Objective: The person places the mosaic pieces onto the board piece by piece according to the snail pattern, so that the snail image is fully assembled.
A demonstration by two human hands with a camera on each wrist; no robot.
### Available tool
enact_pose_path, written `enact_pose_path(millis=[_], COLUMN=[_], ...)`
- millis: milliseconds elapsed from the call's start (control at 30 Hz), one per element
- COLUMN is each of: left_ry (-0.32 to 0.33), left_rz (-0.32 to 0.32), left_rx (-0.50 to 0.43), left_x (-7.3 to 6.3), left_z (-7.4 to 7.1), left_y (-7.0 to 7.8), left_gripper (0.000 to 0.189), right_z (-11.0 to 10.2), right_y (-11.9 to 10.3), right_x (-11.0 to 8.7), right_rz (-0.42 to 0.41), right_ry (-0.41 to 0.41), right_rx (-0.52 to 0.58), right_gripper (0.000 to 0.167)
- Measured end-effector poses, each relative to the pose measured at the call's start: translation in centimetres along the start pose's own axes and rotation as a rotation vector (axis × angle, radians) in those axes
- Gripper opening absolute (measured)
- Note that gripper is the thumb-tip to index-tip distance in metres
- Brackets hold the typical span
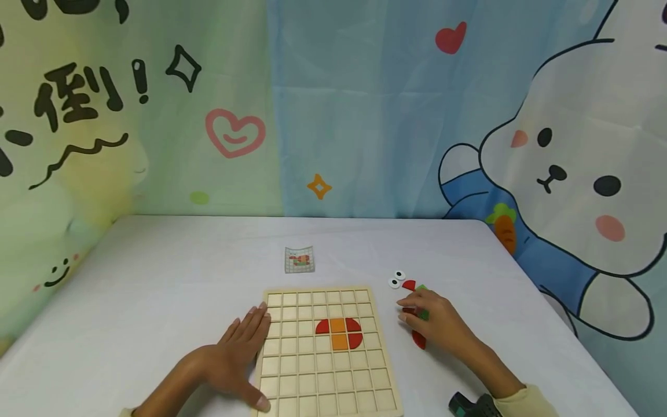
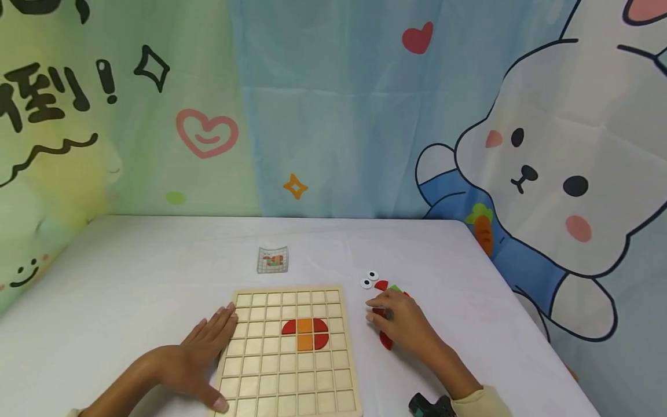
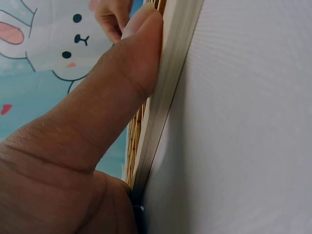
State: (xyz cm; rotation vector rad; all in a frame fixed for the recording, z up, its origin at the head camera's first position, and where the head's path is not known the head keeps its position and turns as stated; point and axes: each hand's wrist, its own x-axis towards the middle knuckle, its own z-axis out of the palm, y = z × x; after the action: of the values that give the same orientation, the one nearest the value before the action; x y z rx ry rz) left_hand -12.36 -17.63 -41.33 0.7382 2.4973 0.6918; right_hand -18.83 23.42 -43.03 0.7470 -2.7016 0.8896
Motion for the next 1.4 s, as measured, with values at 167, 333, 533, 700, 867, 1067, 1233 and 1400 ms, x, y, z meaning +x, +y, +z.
enact_pose_path(millis=[167,333,533,700,867,1067,1233,1400], left_ry=[0.007,0.028,0.028,0.024,0.024,0.023,0.012,-0.007], left_rz=[0.004,-0.007,-0.016,-0.020,-0.029,-0.029,-0.025,-0.022], left_rx=[-0.023,0.008,0.009,0.013,0.035,0.034,0.021,0.005], left_x=[0.1,0.4,0.4,0.4,0.6,0.6,0.4,0.1], left_z=[0.4,0.9,1.0,1.0,1.1,1.2,0.9,0.2], left_y=[-0.5,-1.0,-1.0,-1.0,-1.1,-1.2,-0.9,-0.2], left_gripper=[0.142,0.145,0.146,0.146,0.147,0.146,0.145,0.142], right_z=[-0.5,-1.2,-1.9,-1.9,-1.7,-1.8,-1.6,-1.3], right_y=[0.9,1.2,1.3,1.3,1.2,0.8,0.6,0.4], right_x=[-0.2,-0.3,-0.2,-0.1,0.0,0.1,0.3,0.5], right_rz=[0.060,0.114,0.164,0.173,0.160,0.136,0.142,0.170], right_ry=[-0.035,-0.107,-0.136,-0.169,-0.169,-0.173,-0.166,-0.160], right_rx=[0.009,0.018,-0.023,-0.022,-0.061,-0.065,-0.080,-0.072], right_gripper=[0.028,0.027,0.028,0.024,0.022,0.018,0.019,0.022])
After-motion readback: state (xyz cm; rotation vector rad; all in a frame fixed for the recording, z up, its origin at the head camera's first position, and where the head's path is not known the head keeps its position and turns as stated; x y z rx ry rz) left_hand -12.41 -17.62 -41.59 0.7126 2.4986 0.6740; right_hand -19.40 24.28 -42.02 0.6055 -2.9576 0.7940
